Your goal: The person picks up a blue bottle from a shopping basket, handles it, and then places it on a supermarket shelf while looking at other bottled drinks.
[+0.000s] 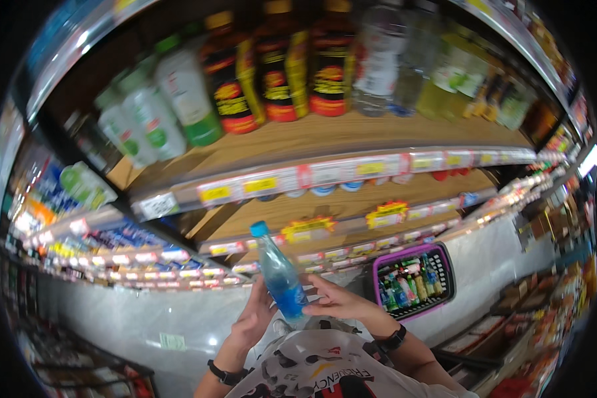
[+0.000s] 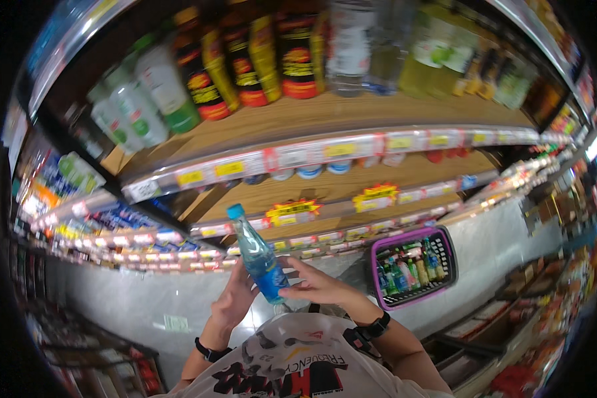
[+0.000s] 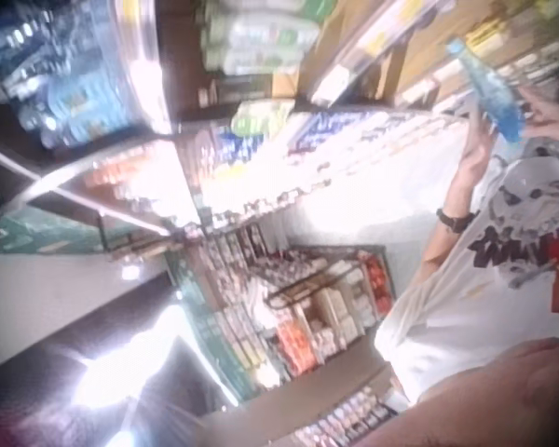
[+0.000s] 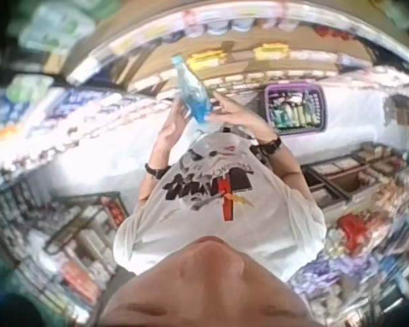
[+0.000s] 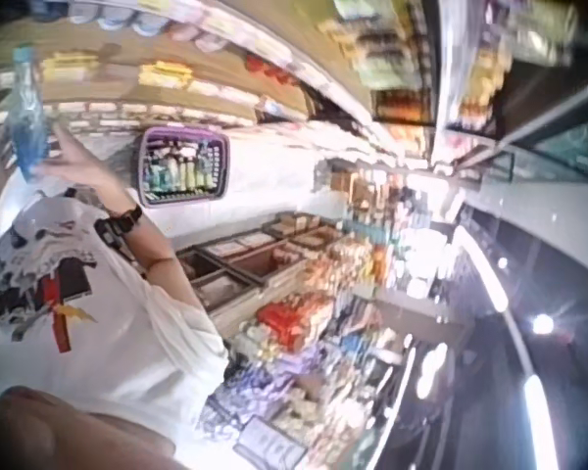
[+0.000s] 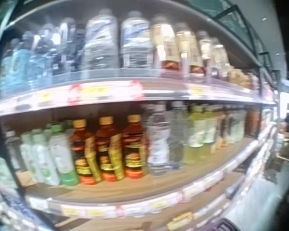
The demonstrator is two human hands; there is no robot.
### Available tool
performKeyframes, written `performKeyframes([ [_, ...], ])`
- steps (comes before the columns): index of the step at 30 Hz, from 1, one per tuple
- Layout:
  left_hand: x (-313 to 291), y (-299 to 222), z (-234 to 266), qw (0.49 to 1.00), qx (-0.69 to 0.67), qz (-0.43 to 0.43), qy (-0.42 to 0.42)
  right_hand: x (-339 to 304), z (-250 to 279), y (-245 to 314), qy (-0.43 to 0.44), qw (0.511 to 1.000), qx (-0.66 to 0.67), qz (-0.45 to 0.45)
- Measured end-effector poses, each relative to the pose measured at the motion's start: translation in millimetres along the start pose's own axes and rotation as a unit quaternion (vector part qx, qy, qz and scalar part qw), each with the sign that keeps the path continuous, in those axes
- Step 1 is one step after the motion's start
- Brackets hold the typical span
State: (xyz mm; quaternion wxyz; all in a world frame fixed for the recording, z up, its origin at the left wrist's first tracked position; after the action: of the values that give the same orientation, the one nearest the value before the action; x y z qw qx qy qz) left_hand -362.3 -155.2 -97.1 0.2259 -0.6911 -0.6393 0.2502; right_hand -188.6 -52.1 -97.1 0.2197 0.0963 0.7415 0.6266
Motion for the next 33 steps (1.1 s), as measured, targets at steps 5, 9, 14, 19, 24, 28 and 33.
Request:
performKeyframes([
  [5, 57.1, 40.2, -49.4, 0.885, 0.339, 0.175, 0.267, -59.1, 71.0, -51.2, -0.123, 0.984, -0.114, 0.055],
  [9, 97.9, 82.3, -74.4, 0.819, 0.417, 0.213, 0.333, -124.3, 104.9, -74.9, -0.175, 0.984, -0.031, -0.024],
  [14, 130.4, 137.3, -132.7, 0.687, 0.493, 0.323, 0.426, -220.9, 143.3, -140.0, -0.285, 0.948, -0.045, -0.132],
  [19, 150.3, 178.7, -157.8, 0.64, 0.53, 0.344, 0.438, -302.0, 180.4, -232.4, -0.377, 0.891, -0.08, -0.241],
  [24, 171.9, 214.2, -164.2, 0.658, 0.528, 0.347, 0.409, -362.3, 217.9, -314.0, -0.358, 0.822, -0.078, -0.435],
  [28, 191.3, 230.4, -169.3, 0.673, 0.546, 0.338, 0.368, -409.3, 250.1, -428.3, -0.273, 0.775, -0.173, -0.542],
  [33, 214.5, 257.2, -164.9, 0.736, 0.512, 0.328, 0.298, -452.5, 224.0, -481.8, -0.201, 0.691, -0.125, -0.683],
])
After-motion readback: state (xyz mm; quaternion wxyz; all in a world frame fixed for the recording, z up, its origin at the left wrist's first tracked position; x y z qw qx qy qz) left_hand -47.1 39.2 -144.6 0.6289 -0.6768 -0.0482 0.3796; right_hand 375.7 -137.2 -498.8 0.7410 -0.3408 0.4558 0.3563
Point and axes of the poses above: each hand's wrist, its own x-axis towards the middle knuckle, its own z-axis out of the back of the hand, y = z × x, the point moved 4 cm from there along x, towards the middle knuckle, and after that the axes turned 10 degrees about -x, right-handed, at the moved point
